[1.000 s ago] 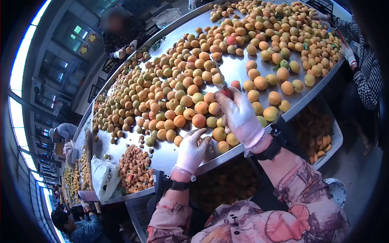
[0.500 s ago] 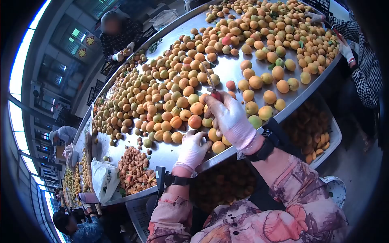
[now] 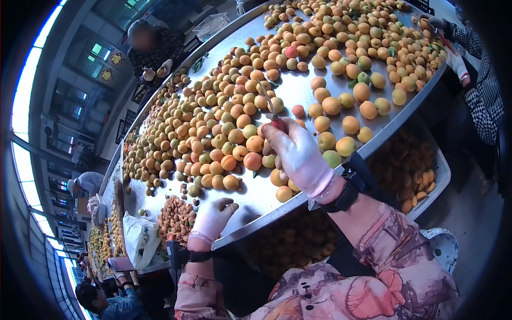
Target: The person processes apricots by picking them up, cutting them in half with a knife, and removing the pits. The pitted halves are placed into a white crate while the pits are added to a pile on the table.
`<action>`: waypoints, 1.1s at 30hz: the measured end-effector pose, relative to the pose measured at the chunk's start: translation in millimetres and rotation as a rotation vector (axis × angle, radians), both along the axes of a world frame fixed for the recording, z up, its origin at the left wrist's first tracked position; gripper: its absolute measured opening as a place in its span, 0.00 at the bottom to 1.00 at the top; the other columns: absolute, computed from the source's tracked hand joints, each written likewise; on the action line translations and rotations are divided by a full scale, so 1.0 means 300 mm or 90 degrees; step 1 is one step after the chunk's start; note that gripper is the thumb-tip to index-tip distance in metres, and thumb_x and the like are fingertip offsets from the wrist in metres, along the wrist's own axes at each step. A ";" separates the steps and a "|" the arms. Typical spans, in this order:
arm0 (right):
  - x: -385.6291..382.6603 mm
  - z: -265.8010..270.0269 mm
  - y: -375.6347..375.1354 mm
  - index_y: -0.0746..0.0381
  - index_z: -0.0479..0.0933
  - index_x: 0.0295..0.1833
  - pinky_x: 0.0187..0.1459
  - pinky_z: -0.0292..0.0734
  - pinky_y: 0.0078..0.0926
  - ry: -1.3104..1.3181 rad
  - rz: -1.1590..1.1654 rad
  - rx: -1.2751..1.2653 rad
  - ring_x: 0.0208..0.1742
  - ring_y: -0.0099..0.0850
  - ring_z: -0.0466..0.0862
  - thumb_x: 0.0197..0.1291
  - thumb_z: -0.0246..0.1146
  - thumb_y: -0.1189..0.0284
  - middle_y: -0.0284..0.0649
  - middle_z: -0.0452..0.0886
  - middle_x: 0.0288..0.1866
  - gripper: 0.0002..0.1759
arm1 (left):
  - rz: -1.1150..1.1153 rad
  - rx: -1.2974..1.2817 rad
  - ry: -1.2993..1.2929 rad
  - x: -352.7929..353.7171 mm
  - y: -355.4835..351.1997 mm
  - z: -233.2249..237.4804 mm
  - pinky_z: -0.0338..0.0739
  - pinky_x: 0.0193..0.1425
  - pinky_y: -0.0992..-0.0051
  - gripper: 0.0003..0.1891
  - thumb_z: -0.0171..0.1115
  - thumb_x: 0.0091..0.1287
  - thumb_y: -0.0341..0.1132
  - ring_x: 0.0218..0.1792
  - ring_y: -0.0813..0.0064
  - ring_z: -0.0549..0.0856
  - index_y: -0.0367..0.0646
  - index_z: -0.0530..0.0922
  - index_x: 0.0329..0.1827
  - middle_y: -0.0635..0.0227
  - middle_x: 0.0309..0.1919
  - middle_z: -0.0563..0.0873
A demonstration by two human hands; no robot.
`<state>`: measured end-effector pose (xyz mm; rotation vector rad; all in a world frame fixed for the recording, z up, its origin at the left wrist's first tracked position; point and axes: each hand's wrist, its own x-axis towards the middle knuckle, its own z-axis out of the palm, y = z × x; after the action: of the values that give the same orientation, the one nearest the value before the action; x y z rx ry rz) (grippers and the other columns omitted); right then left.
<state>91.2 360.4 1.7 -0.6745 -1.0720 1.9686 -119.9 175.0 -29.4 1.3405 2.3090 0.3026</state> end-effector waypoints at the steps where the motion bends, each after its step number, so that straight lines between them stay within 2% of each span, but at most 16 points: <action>1: 0.001 -0.002 0.001 0.66 0.75 0.48 0.31 0.75 0.16 0.002 -0.002 0.003 0.31 0.15 0.76 0.73 0.61 0.69 0.31 0.77 0.33 0.11 | -0.006 0.051 -0.037 0.052 0.057 -0.004 0.82 0.48 0.66 0.19 0.66 0.70 0.44 0.40 0.57 0.90 0.35 0.86 0.50 0.51 0.36 0.90; 4: 0.007 0.001 0.004 0.66 0.76 0.48 0.33 0.76 0.17 0.006 -0.005 -0.002 0.32 0.15 0.76 0.73 0.61 0.68 0.31 0.77 0.33 0.10 | -0.017 0.136 -0.029 0.190 0.202 -0.042 0.82 0.47 0.65 0.21 0.65 0.72 0.46 0.42 0.57 0.90 0.35 0.84 0.53 0.50 0.38 0.90; 7: 0.007 -0.008 0.015 0.65 0.76 0.46 0.34 0.76 0.18 -0.003 -0.015 0.060 0.32 0.15 0.77 0.73 0.62 0.68 0.30 0.78 0.34 0.10 | -0.055 0.173 0.028 0.249 0.294 -0.155 0.82 0.46 0.61 0.18 0.65 0.69 0.42 0.41 0.50 0.89 0.33 0.81 0.48 0.47 0.37 0.88; 8: 0.003 -0.019 0.018 0.65 0.77 0.46 0.34 0.76 0.18 -0.007 -0.019 0.092 0.32 0.15 0.77 0.73 0.62 0.68 0.30 0.78 0.34 0.10 | -0.015 0.082 0.008 0.264 0.310 -0.160 0.81 0.49 0.57 0.27 0.68 0.67 0.51 0.45 0.44 0.86 0.33 0.80 0.54 0.40 0.43 0.85; 10: -0.007 -0.035 0.014 0.66 0.78 0.47 0.35 0.76 0.18 0.001 -0.005 0.088 0.34 0.16 0.78 0.73 0.63 0.66 0.31 0.79 0.35 0.12 | 0.011 0.092 -0.042 0.291 0.328 -0.143 0.82 0.49 0.60 0.27 0.68 0.67 0.50 0.46 0.51 0.87 0.31 0.79 0.54 0.44 0.44 0.86; 13: -0.009 -0.022 -0.001 0.67 0.79 0.51 0.37 0.77 0.19 -0.015 0.044 0.096 0.35 0.18 0.79 0.73 0.63 0.65 0.32 0.80 0.34 0.15 | 0.079 0.222 -0.319 0.211 0.279 -0.205 0.84 0.47 0.66 0.26 0.68 0.69 0.47 0.47 0.63 0.88 0.33 0.77 0.58 0.54 0.46 0.87; 14: -0.031 -0.046 -0.003 0.69 0.78 0.51 0.39 0.79 0.23 -0.025 0.029 0.161 0.36 0.23 0.82 0.73 0.63 0.65 0.37 0.82 0.35 0.15 | 0.146 0.262 -0.522 0.229 0.255 -0.133 0.85 0.45 0.73 0.28 0.68 0.70 0.44 0.48 0.71 0.87 0.36 0.73 0.66 0.60 0.51 0.84; 16: -0.039 -0.059 -0.021 0.69 0.78 0.52 0.41 0.80 0.27 -0.093 0.061 0.235 0.39 0.29 0.86 0.73 0.62 0.66 0.43 0.84 0.36 0.15 | 0.195 0.282 -0.634 0.189 0.183 -0.066 0.85 0.42 0.73 0.30 0.63 0.74 0.43 0.46 0.69 0.87 0.37 0.66 0.73 0.61 0.55 0.82; 17: -0.052 -0.063 -0.037 0.69 0.78 0.51 0.43 0.80 0.29 -0.078 0.105 0.221 0.42 0.33 0.88 0.74 0.60 0.65 0.47 0.86 0.38 0.15 | 0.202 0.306 -0.677 0.167 0.142 -0.045 0.84 0.42 0.73 0.31 0.63 0.74 0.45 0.48 0.69 0.86 0.39 0.65 0.75 0.62 0.56 0.81; 18: -0.049 -0.056 -0.056 0.69 0.78 0.50 0.44 0.80 0.32 -0.139 0.113 0.291 0.44 0.38 0.88 0.74 0.60 0.64 0.49 0.86 0.39 0.16 | 0.222 0.318 -0.675 0.158 0.108 -0.015 0.80 0.42 0.74 0.31 0.62 0.74 0.47 0.48 0.69 0.84 0.40 0.67 0.74 0.63 0.55 0.82; 21: -0.088 -0.056 -0.125 0.68 0.77 0.51 0.50 0.80 0.40 -0.260 0.242 0.342 0.48 0.48 0.87 0.71 0.60 0.62 0.54 0.86 0.42 0.18 | 0.278 0.387 -0.683 0.103 0.009 0.016 0.77 0.42 0.78 0.26 0.59 0.76 0.41 0.46 0.74 0.82 0.40 0.68 0.72 0.62 0.56 0.80; 24: -0.136 -0.085 -0.197 0.69 0.76 0.50 0.48 0.81 0.43 -0.246 0.311 0.374 0.46 0.52 0.87 0.69 0.60 0.62 0.58 0.85 0.39 0.18 | 0.270 0.457 -0.711 0.055 -0.078 0.034 0.76 0.43 0.79 0.25 0.60 0.77 0.42 0.45 0.75 0.81 0.40 0.70 0.71 0.62 0.54 0.80; 26: -0.168 -0.105 -0.236 0.69 0.75 0.49 0.48 0.81 0.45 -0.248 0.305 0.416 0.46 0.54 0.86 0.69 0.60 0.63 0.59 0.84 0.40 0.17 | 0.181 0.404 -0.352 0.042 -0.106 0.047 0.81 0.48 0.71 0.26 0.67 0.69 0.34 0.49 0.64 0.85 0.40 0.71 0.68 0.58 0.58 0.81; 28: -0.196 -0.120 -0.274 0.68 0.75 0.47 0.46 0.80 0.44 -0.255 0.307 0.435 0.45 0.54 0.86 0.69 0.60 0.63 0.58 0.84 0.39 0.16 | 0.017 0.303 0.165 0.051 -0.126 0.039 0.83 0.53 0.67 0.27 0.70 0.64 0.29 0.52 0.57 0.86 0.40 0.72 0.66 0.55 0.60 0.81; 29: -0.207 -0.123 -0.293 0.67 0.75 0.46 0.46 0.80 0.43 -0.262 0.312 0.433 0.45 0.54 0.86 0.69 0.61 0.64 0.57 0.84 0.38 0.15 | 0.032 0.311 0.158 0.066 -0.123 0.045 0.82 0.58 0.64 0.30 0.71 0.57 0.23 0.56 0.51 0.85 0.39 0.72 0.64 0.54 0.63 0.80; 33: -0.249 -0.142 -0.337 0.66 0.75 0.44 0.44 0.79 0.43 -0.302 0.304 0.461 0.44 0.53 0.86 0.68 0.61 0.65 0.55 0.84 0.37 0.13 | -0.001 0.422 0.145 0.050 -0.146 -0.027 0.85 0.51 0.65 0.23 0.70 0.65 0.26 0.50 0.51 0.88 0.40 0.73 0.62 0.52 0.59 0.82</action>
<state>16.5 259.2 -40.8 -0.5076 -2.2554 1.6090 -104.8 131.3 -37.6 1.7480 2.4992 1.0339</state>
